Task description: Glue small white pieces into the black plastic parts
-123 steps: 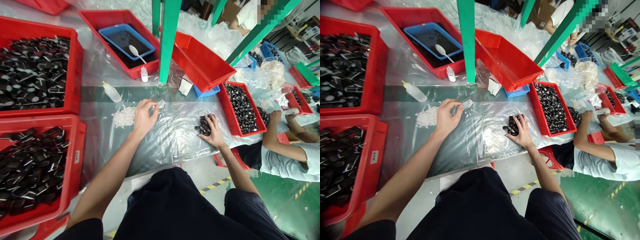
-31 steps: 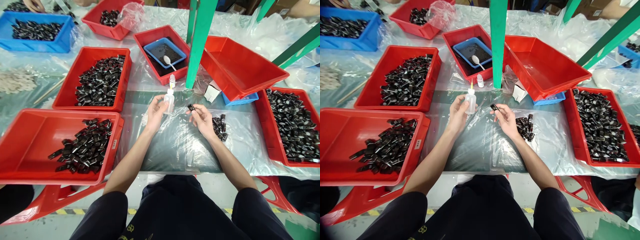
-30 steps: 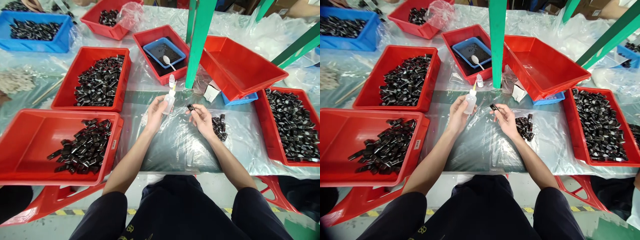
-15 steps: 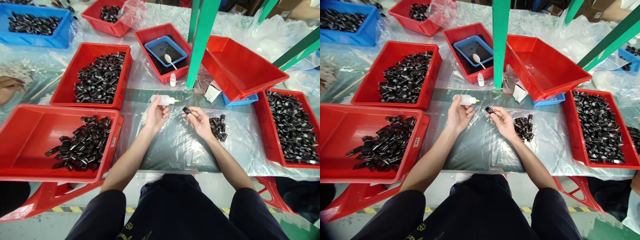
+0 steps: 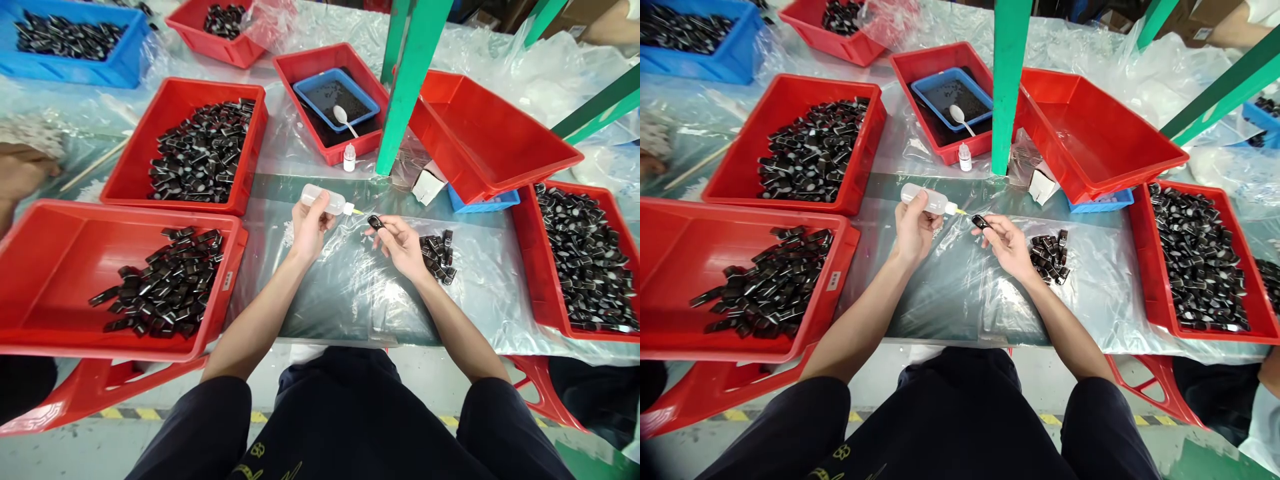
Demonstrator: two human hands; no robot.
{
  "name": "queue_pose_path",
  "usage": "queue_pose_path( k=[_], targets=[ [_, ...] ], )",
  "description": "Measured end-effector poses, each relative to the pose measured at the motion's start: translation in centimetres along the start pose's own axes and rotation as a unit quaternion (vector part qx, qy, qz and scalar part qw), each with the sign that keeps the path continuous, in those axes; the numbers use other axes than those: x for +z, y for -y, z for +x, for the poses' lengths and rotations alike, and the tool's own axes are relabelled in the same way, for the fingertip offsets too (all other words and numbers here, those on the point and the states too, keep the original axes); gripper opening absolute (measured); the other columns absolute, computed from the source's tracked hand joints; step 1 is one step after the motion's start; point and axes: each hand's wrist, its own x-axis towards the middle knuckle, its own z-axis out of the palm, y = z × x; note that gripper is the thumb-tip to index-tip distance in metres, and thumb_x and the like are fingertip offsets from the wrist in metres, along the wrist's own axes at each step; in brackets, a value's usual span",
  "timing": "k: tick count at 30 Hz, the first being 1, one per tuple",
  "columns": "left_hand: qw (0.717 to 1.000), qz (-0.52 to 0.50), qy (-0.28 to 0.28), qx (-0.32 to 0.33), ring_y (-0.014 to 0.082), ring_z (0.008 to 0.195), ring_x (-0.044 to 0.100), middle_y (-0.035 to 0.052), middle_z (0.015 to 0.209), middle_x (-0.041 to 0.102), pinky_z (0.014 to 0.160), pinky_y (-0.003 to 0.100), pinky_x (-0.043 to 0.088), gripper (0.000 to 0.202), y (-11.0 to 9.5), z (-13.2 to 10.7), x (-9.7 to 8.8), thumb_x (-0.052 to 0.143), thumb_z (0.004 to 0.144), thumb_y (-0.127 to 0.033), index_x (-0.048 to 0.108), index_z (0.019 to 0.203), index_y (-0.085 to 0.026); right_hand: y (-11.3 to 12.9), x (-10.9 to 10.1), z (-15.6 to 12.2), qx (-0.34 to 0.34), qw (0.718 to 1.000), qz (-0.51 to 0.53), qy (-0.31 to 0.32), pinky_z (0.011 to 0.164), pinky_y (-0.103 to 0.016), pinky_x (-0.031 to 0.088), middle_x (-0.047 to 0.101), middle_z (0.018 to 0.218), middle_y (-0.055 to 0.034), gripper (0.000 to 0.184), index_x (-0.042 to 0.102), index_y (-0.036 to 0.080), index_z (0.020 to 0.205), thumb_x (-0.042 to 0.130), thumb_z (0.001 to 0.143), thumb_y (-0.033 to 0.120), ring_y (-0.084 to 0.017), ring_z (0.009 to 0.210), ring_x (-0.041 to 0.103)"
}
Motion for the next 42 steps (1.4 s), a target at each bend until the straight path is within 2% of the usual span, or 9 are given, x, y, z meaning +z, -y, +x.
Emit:
queue_pose_path(
  k=[7,17,24,29,38,42],
  targets=[
    [1.000,0.013,0.014,-0.007,0.0076,0.051,0.042,-0.0034,0.062,0.054,0.046,0.024,0.029,0.067,-0.35,-0.05,-0.09,0.099,0.065,-0.078,0.066,0.077,-0.021,-0.14,-0.10,-0.03,-0.007,1.000,-0.011,-0.002,0.056,-0.029,0.050,0.088,0.103,-0.0079,0.050,0.069,0.025,0.122,0.079,0.102,0.071,-0.015,0.067,0.068],
    [0.999,0.026,0.021,0.018,0.0076,0.052,0.042,-0.0029,0.063,0.055,0.047,0.024,0.032,0.068,-0.24,0.18,-0.40,0.100,0.064,-0.080,0.069,0.076,-0.020,-0.09,0.02,0.01,-0.012,1.000,-0.013,-0.006,0.060,-0.030,0.053,0.088,0.101,-0.0070,0.052,0.070,0.025,0.121,0.080,0.101,0.072,-0.014,0.067,0.067],
    [0.997,0.055,0.039,0.041,0.0068,0.051,0.041,-0.0011,0.068,0.061,0.049,0.025,0.032,0.066,-0.63,-0.28,-0.19,0.099,0.068,-0.080,0.074,0.081,-0.020,0.25,0.10,0.01,-0.006,1.000,-0.019,0.000,0.059,-0.030,0.053,0.083,0.091,-0.0045,0.057,0.070,0.025,0.119,0.080,0.098,0.076,-0.015,0.066,0.066],
    [0.998,0.046,0.038,0.032,0.0063,0.050,0.040,-0.0003,0.070,0.060,0.049,0.026,0.032,0.067,-0.57,-0.34,-0.27,0.101,0.065,-0.078,0.074,0.080,-0.019,0.34,0.12,-0.01,-0.004,1.000,-0.023,0.005,0.057,-0.030,0.052,0.082,0.090,-0.0044,0.059,0.071,0.024,0.119,0.079,0.098,0.079,-0.015,0.066,0.065],
    [0.996,0.055,0.051,0.049,0.0074,0.048,0.040,-0.0006,0.064,0.060,0.047,0.026,0.031,0.062,-0.59,-0.28,-0.32,0.098,0.071,-0.077,0.075,0.078,-0.020,0.42,0.09,-0.08,-0.015,1.000,-0.009,0.013,0.060,-0.029,0.053,0.082,0.091,-0.0044,0.053,0.071,0.025,0.120,0.079,0.101,0.073,-0.014,0.067,0.064],
    [0.996,0.058,0.048,0.042,0.0084,0.048,0.042,0.0003,0.064,0.061,0.046,0.026,0.032,0.061,-0.59,-0.32,-0.43,0.098,0.071,-0.077,0.075,0.078,-0.020,0.55,0.08,-0.07,-0.005,1.000,-0.017,0.010,0.058,-0.030,0.052,0.082,0.092,-0.0050,0.056,0.071,0.024,0.119,0.079,0.099,0.076,-0.015,0.067,0.064]
  ],
)
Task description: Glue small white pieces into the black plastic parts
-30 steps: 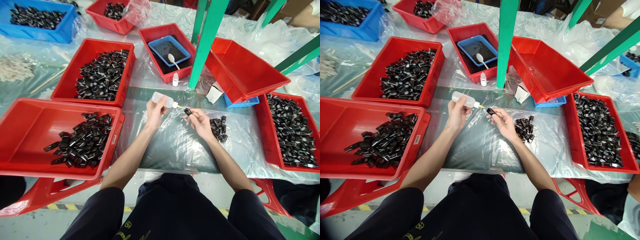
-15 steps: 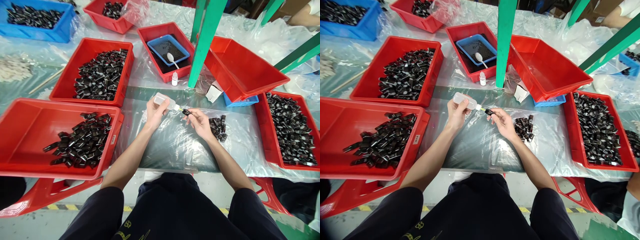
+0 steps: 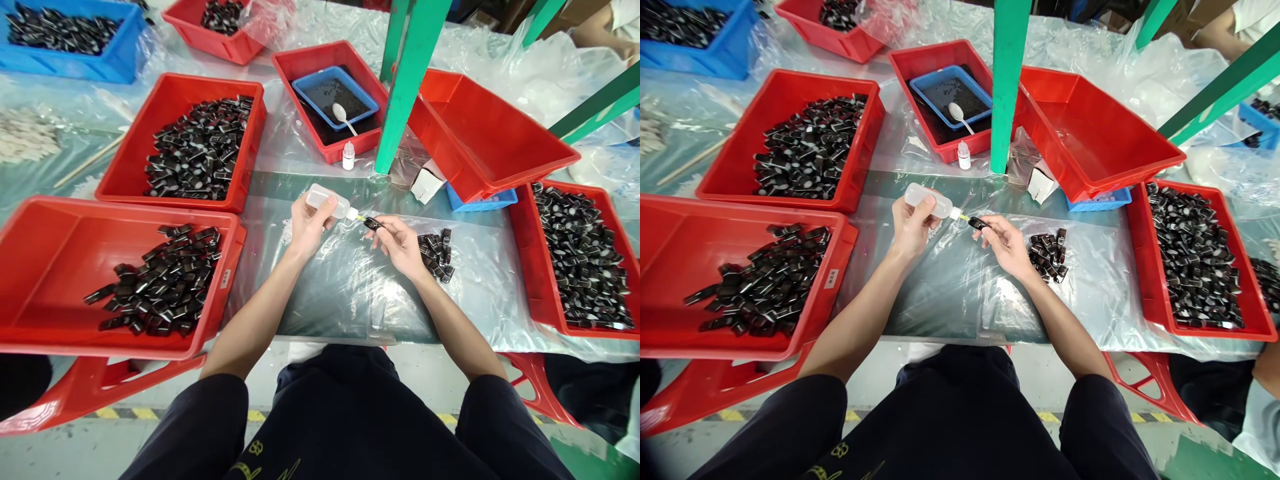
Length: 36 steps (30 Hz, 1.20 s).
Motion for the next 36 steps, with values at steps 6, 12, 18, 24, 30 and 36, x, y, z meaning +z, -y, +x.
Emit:
queue_pose_path(
  k=[6,12,18,24,30,36],
  targets=[
    [1.000,-0.003,0.004,0.000,0.0073,0.048,0.041,-0.0009,0.065,0.061,0.047,0.025,0.032,0.061,0.00,-0.05,-0.04,0.098,0.071,-0.076,0.075,0.078,-0.020,0.03,0.01,0.03,-0.002,1.000,0.006,-0.002,0.059,-0.030,0.053,0.083,0.091,-0.0044,0.055,0.071,0.025,0.119,0.080,0.099,0.075,-0.015,0.065,0.065],
    [1.000,-0.010,-0.018,-0.018,0.0065,0.048,0.042,-0.0001,0.068,0.062,0.046,0.025,0.034,0.063,0.20,-0.01,-0.10,0.101,0.066,-0.075,0.074,0.079,-0.020,-0.09,0.03,0.02,-0.009,1.000,0.010,0.000,0.060,-0.031,0.055,0.083,0.091,-0.0040,0.051,0.071,0.025,0.119,0.079,0.101,0.073,-0.015,0.065,0.065],
    [1.000,0.001,-0.004,-0.005,0.0069,0.049,0.042,-0.0009,0.067,0.061,0.046,0.024,0.034,0.063,0.08,-0.03,-0.06,0.099,0.069,-0.077,0.072,0.079,-0.021,0.00,0.04,0.02,-0.005,1.000,0.008,-0.001,0.059,-0.030,0.053,0.082,0.091,-0.0043,0.053,0.071,0.025,0.118,0.079,0.100,0.074,-0.015,0.065,0.064],
    [1.000,-0.005,-0.015,-0.014,0.0071,0.049,0.043,0.0007,0.069,0.062,0.046,0.026,0.034,0.063,0.10,-0.05,-0.14,0.101,0.067,-0.076,0.073,0.078,-0.020,0.11,0.15,0.00,0.003,1.000,0.001,-0.005,0.057,-0.030,0.052,0.082,0.090,-0.0043,0.058,0.071,0.025,0.118,0.079,0.097,0.078,-0.015,0.064,0.064],
    [1.000,-0.003,-0.018,-0.001,0.0074,0.050,0.045,0.0006,0.072,0.064,0.049,0.026,0.037,0.062,0.17,-0.21,-0.01,0.100,0.070,-0.076,0.074,0.081,-0.021,0.15,0.08,0.08,-0.002,1.000,0.004,-0.005,0.053,-0.029,0.049,0.081,0.093,-0.0044,0.057,0.072,0.025,0.119,0.082,0.096,0.077,-0.014,0.064,0.064],
    [1.000,0.000,-0.017,0.007,0.0079,0.048,0.047,0.0000,0.068,0.064,0.047,0.026,0.039,0.064,-0.18,-0.24,0.40,0.099,0.068,-0.078,0.075,0.082,-0.020,0.52,0.09,-0.07,0.020,0.999,0.032,-0.026,0.046,-0.025,0.043,0.081,0.094,-0.0046,0.055,0.077,0.027,0.120,0.081,0.097,0.076,-0.015,0.066,0.067]
  ],
)
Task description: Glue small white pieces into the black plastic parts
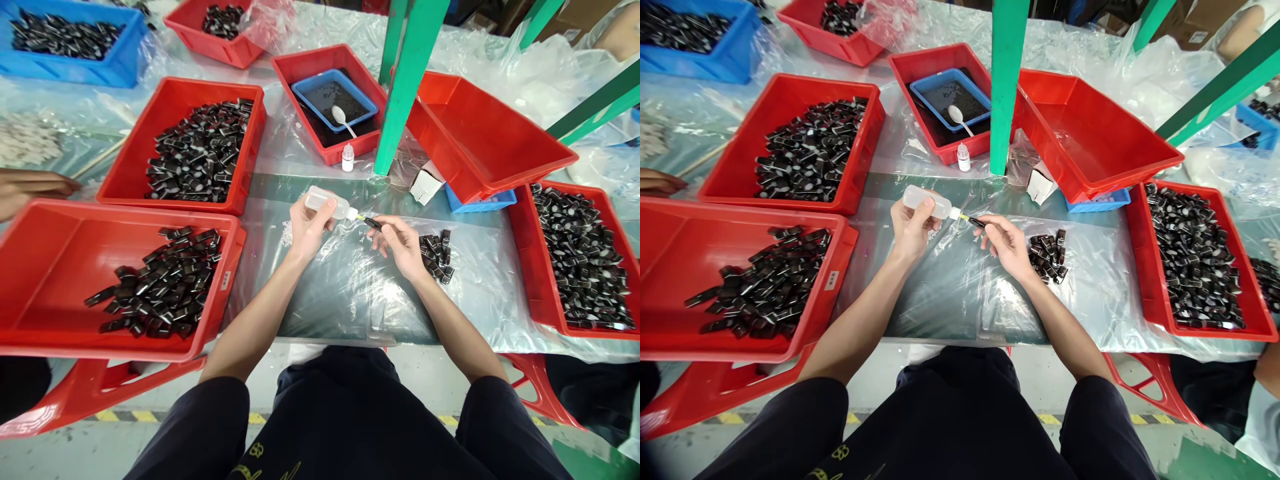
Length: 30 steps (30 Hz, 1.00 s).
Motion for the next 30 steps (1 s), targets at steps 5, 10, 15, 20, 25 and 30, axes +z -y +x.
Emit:
queue_pose_path(
  k=[5,10,15,20,25,30],
  targets=[
    [1.000,0.002,0.002,-0.005,0.0087,0.047,0.049,-0.0009,0.066,0.064,0.046,0.025,0.038,0.062,0.29,-0.03,-0.13,0.097,0.071,-0.079,0.075,0.083,-0.022,-0.04,-0.11,-0.08,-0.007,0.999,-0.015,-0.029,0.047,-0.026,0.045,0.083,0.108,-0.0063,0.052,0.079,0.029,0.121,0.086,0.094,0.072,-0.015,0.067,0.067],
    [1.000,-0.005,0.000,-0.017,0.0092,0.047,0.050,-0.0001,0.065,0.064,0.045,0.025,0.035,0.062,0.59,0.01,-0.34,0.098,0.071,-0.077,0.076,0.085,-0.021,-0.47,-0.26,-0.09,-0.033,0.998,-0.041,-0.039,0.053,-0.028,0.053,0.084,0.118,-0.0081,0.050,0.078,0.028,0.124,0.087,0.096,0.068,-0.013,0.066,0.065],
    [1.000,0.000,0.010,-0.016,0.0090,0.044,0.049,-0.0020,0.059,0.060,0.043,0.023,0.032,0.064,0.55,0.11,-0.28,0.097,0.069,-0.080,0.075,0.083,-0.021,-0.74,-0.33,-0.11,-0.064,0.996,-0.054,-0.043,0.064,-0.034,0.064,0.083,0.118,-0.0077,0.046,0.080,0.028,0.124,0.086,0.098,0.065,-0.014,0.069,0.065],
    [1.000,-0.003,0.010,-0.020,0.0090,0.042,0.049,-0.0019,0.056,0.058,0.043,0.023,0.032,0.066,0.47,0.09,-0.22,0.097,0.068,-0.081,0.075,0.082,-0.020,-0.87,-0.58,-0.13,-0.068,0.995,-0.070,-0.035,0.066,-0.035,0.066,0.083,0.120,-0.0072,0.044,0.080,0.030,0.125,0.084,0.100,0.065,-0.015,0.071,0.067],
    [1.000,-0.009,0.007,-0.020,0.0088,0.043,0.050,-0.0015,0.058,0.060,0.043,0.023,0.033,0.066,0.49,0.00,-0.14,0.098,0.069,-0.080,0.076,0.082,-0.020,-0.85,-0.53,-0.12,-0.062,0.994,-0.078,-0.043,0.065,-0.036,0.066,0.083,0.123,-0.0084,0.047,0.080,0.029,0.124,0.084,0.098,0.069,-0.015,0.070,0.067],
    [1.000,-0.018,-0.006,-0.020,0.0091,0.044,0.051,-0.0007,0.061,0.062,0.043,0.023,0.037,0.066,0.70,-0.18,-0.04,0.098,0.069,-0.079,0.076,0.084,-0.019,-0.77,-0.33,-0.08,-0.058,0.994,-0.072,-0.055,0.066,-0.037,0.068,0.084,0.123,-0.0090,0.051,0.079,0.028,0.121,0.087,0.094,0.071,-0.016,0.069,0.067]
  ],
)
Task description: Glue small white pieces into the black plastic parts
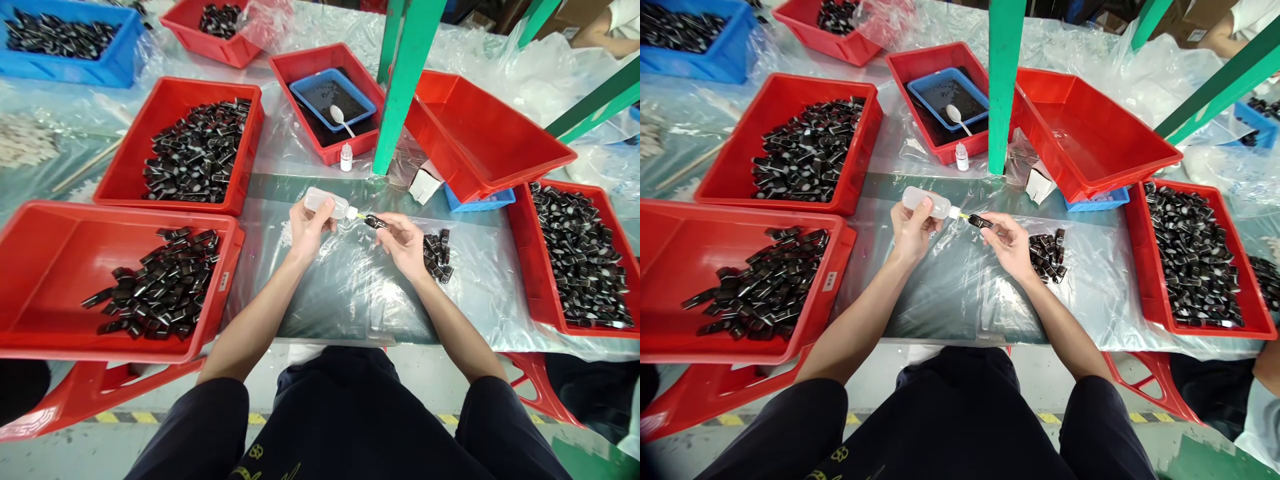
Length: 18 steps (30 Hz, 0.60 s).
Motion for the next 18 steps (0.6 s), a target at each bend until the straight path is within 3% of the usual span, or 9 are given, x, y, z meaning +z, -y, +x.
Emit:
queue_pose_path(
  k=[13,18],
  targets=[
    [1.000,0.004,0.013,0.010,0.0087,0.045,0.049,-0.0007,0.064,0.064,0.043,0.024,0.039,0.064,-0.36,0.00,-0.03,0.100,0.068,-0.078,0.076,0.082,-0.020,0.17,-0.09,-0.09,-0.011,1.000,-0.009,0.003,0.064,-0.036,0.066,0.082,0.118,-0.0085,0.049,0.080,0.028,0.120,0.085,0.096,0.071,-0.016,0.070,0.068],
    [0.999,0.013,0.027,0.035,0.0083,0.044,0.048,-0.0002,0.064,0.063,0.043,0.025,0.039,0.060,-0.27,0.14,-0.29,0.098,0.073,-0.076,0.075,0.080,-0.020,0.20,-0.07,-0.10,-0.008,1.000,-0.005,0.002,0.063,-0.034,0.064,0.082,0.109,-0.0060,0.049,0.081,0.028,0.119,0.086,0.095,0.071,-0.015,0.068,0.066]
  ],
)
